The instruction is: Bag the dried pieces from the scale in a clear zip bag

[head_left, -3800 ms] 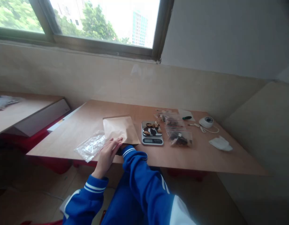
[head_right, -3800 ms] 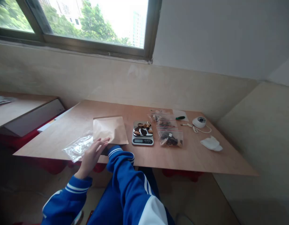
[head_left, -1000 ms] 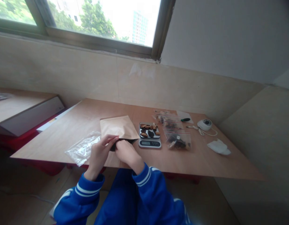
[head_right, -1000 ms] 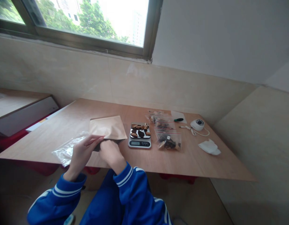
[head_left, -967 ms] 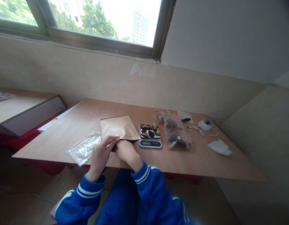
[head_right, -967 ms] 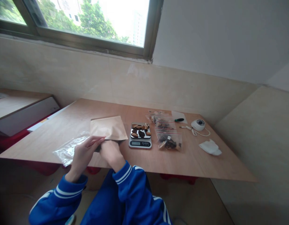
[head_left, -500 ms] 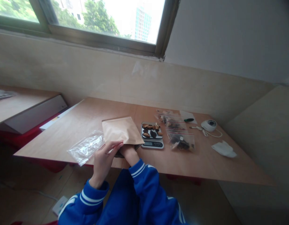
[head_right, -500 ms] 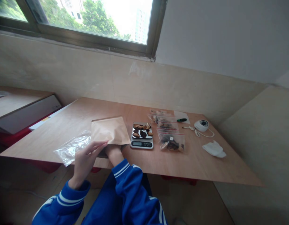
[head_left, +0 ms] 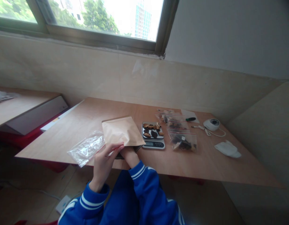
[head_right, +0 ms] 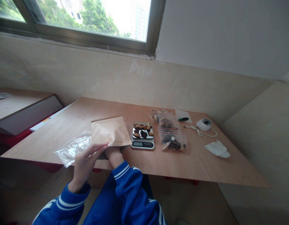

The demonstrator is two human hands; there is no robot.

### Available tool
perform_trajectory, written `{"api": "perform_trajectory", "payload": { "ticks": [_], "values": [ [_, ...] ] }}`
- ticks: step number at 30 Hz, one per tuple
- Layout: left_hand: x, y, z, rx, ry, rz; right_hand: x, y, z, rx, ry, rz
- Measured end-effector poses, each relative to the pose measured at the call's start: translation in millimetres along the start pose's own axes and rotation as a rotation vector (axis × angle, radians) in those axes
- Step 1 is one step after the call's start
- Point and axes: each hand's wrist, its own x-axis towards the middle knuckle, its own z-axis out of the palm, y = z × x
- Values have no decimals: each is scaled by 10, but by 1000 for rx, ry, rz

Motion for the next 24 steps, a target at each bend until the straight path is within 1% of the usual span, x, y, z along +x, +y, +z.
{"api": "perform_trajectory", "payload": {
  "ticks": [3, 6, 9, 11, 13, 16, 18, 19, 21, 23, 24],
  "values": [
    [12, -21, -18, -10, -6, 2, -130, 14, -44, -45, -11, 50],
    [22, -18, -27, -5, -1, 5, -366, 1, -134, -97, 8, 78],
    [35, 4, -24, -10, 7, 2, -619, -43, -252, -197, -14, 109],
    [49, 20, -23, -13, 8, 4, -751, -79, -323, -242, 18, 111],
    [67, 28, -30, -11, 15, 5, -856, -113, -388, -190, 136, 54],
    [103, 20, -56, 9, 24, -5, -996, -141, -510, 38, 336, -58],
    [126, 9, -75, 25, 26, -22, -1080, -104, -631, 155, 475, -68],
    [134, 4, -82, 29, 30, -30, -1113, -54, -704, 183, 545, -45],
    [139, 0, -87, 34, 46, -38, -1148, 122, -861, 187, 668, 48],
    [129, 4, -83, 36, 58, -36, -1131, 395, -1017, 156, 722, 169],
    [119, 8, -79, 35, 56, -31, -1102, 554, -1088, 133, 716, 216]
  ]
}}
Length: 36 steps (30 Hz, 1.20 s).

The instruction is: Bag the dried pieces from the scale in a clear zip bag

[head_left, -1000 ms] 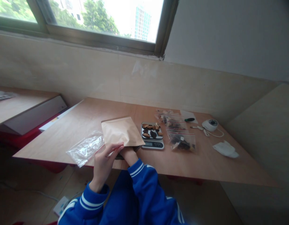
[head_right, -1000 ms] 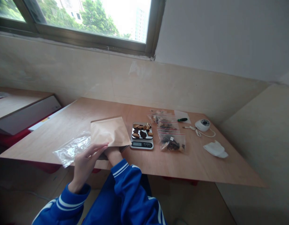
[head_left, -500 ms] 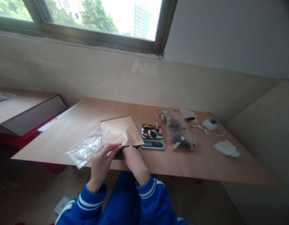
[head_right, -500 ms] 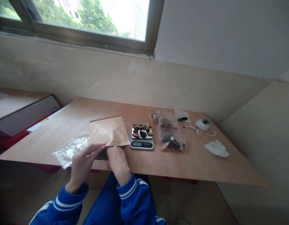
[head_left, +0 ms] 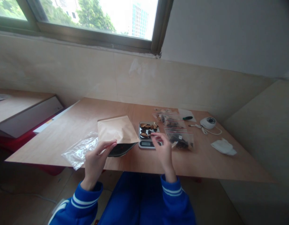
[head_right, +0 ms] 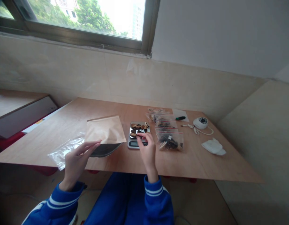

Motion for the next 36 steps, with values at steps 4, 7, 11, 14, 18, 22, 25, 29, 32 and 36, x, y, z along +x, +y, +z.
{"api": "perform_trajectory", "payload": {
  "ticks": [4, 7, 11, 14, 18, 22, 25, 29, 32, 36],
  "values": [
    [-45, 8, 7, -8, -32, 25, 419, 497, -24, -144, 1, 23],
    [-57, 4, 2, 11, -38, 33, 617, 676, 49, -251, -77, -9],
    [-37, -15, -13, 15, -34, 32, 589, 689, 55, -321, -77, -53],
    [-25, -42, -11, -3, -32, 31, 358, 642, -65, -260, 13, -54],
    [-27, -80, 24, 0, -38, 25, -87, 623, -247, -156, 43, 33],
    [88, -128, 75, 37, -33, 25, -449, 723, -321, -104, 87, 144],
    [335, -228, 137, 146, -42, 27, -577, 827, -344, -83, 103, 191],
    [649, -425, 228, 292, -92, 23, -636, 921, -387, -73, 126, 210],
    [637, -511, 225, 318, -120, 50, -681, 963, -420, -71, 133, 224],
    [316, -514, 32, 356, -118, 30, -736, 996, -438, -79, 141, 241]
  ]
}}
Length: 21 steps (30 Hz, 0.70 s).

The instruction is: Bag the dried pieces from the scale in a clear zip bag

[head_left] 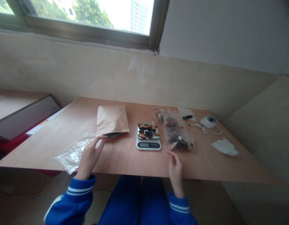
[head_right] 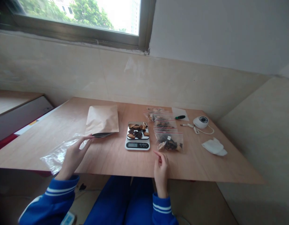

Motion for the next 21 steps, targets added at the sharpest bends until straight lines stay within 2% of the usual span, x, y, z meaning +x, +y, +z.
{"api": "perform_trajectory", "payload": {
  "ticks": [3, 5, 9, 12, 17, 19, 21],
  "values": [
    [-278, -104, -167, 58, 79, -57, -3, -1, 12, -18, -5, -6],
    [-397, -217, -240, 101, 74, -87, 4, -18, 28, -29, -2, -20],
    [-465, -436, -257, 192, -41, -86, 6, -72, 51, -47, 12, -49],
    [-448, -485, -228, 187, -68, -140, 1, -96, 51, -54, 3, -64],
    [-477, -255, -185, 26, -50, -249, 20, -79, 34, -62, -21, -61],
    [-531, -69, -139, -8, 55, -267, 10, -156, 55, -56, -20, -60],
    [-598, 141, -61, -39, 249, -303, -45, -354, 127, -42, -13, -66]
  ]
}}
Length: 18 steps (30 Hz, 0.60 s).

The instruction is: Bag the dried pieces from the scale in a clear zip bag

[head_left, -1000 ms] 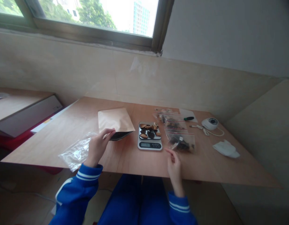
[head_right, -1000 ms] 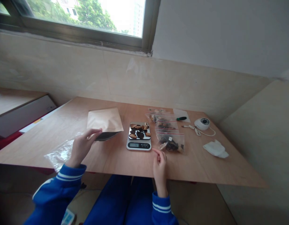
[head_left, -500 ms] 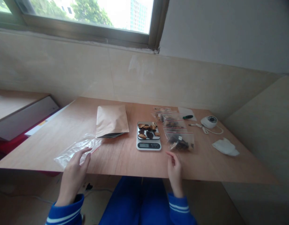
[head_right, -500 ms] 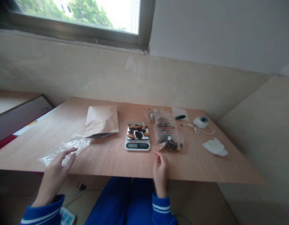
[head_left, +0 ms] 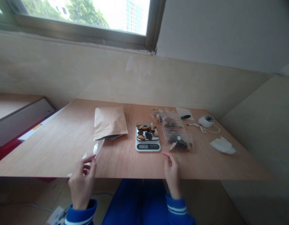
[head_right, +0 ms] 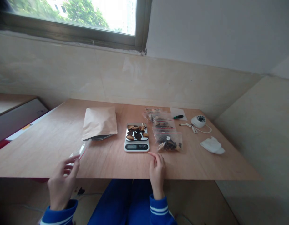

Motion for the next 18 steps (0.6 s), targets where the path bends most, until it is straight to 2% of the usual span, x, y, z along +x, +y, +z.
{"api": "perform_trajectory", "payload": {
  "ticks": [2, 4, 6, 8, 11, 15, 18],
  "values": [
    [-148, 170, 84, -108, 107, -18, -86, -326, 121, 47, -37, -13],
    [-285, 321, 176, -218, 95, 16, -203, -701, 286, 159, -209, -31],
    [-407, 444, 250, -310, -4, 74, -321, -1026, 454, 271, -389, -5],
    [-507, 530, 293, -391, -123, 115, -408, -1226, 581, 378, -484, 38],
    [-598, 588, 299, -475, -210, 142, -451, -1283, 651, 491, -507, 119],
    [-594, 556, 264, -500, -291, 269, -388, -1151, 568, 483, -510, 150],
    [-513, 473, 244, -479, -259, 318, -307, -1033, 451, 449, -515, 161]
  ]
}}
